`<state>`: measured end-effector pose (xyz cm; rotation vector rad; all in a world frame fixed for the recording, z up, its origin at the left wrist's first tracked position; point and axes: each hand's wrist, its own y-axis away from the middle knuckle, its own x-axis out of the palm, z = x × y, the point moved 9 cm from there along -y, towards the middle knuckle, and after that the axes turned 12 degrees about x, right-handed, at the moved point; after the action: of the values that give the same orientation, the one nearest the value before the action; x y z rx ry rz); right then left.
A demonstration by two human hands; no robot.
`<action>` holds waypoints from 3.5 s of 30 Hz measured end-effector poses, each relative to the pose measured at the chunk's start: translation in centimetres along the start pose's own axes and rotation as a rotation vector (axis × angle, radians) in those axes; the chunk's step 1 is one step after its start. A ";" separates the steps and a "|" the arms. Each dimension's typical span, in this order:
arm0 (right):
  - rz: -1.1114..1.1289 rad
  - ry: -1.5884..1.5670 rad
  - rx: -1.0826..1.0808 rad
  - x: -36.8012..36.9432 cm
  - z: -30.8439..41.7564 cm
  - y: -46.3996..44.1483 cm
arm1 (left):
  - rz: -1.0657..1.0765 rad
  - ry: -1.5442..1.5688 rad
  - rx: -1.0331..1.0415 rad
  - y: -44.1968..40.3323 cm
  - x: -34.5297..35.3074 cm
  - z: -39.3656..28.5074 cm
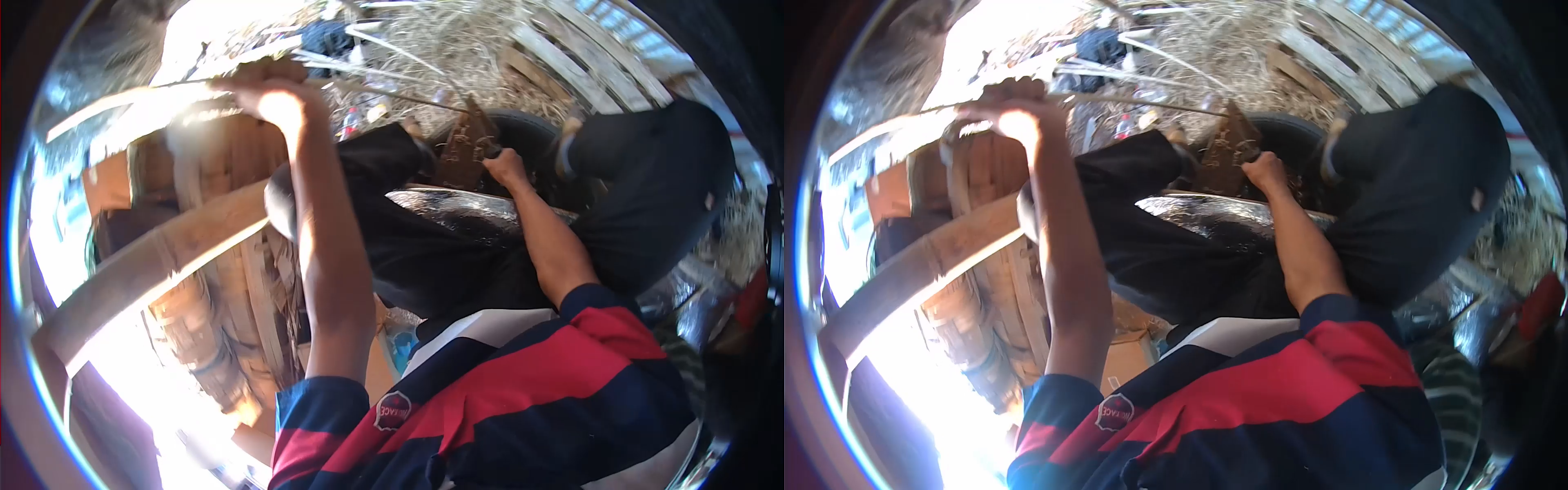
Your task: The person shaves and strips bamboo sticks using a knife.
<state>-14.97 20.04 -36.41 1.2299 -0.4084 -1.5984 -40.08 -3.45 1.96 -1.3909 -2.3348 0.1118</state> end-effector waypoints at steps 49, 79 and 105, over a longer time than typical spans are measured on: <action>0.063 -0.257 -0.496 -9.4 18.5 19.4 | 0.021 0.173 0.115 6.2 -2.4 -4.7; 0.131 -0.345 -0.594 -7.7 20.0 20.7 | -0.029 0.016 0.204 7.8 -1.0 -4.9; 0.115 -0.340 -0.558 -6.2 18.7 18.5 | -0.046 -0.022 0.232 7.3 -1.4 -4.7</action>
<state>-21.87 12.17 -11.50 0.5074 -0.2127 -1.6721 -31.64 -1.67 3.80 -1.2272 -2.2855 0.3733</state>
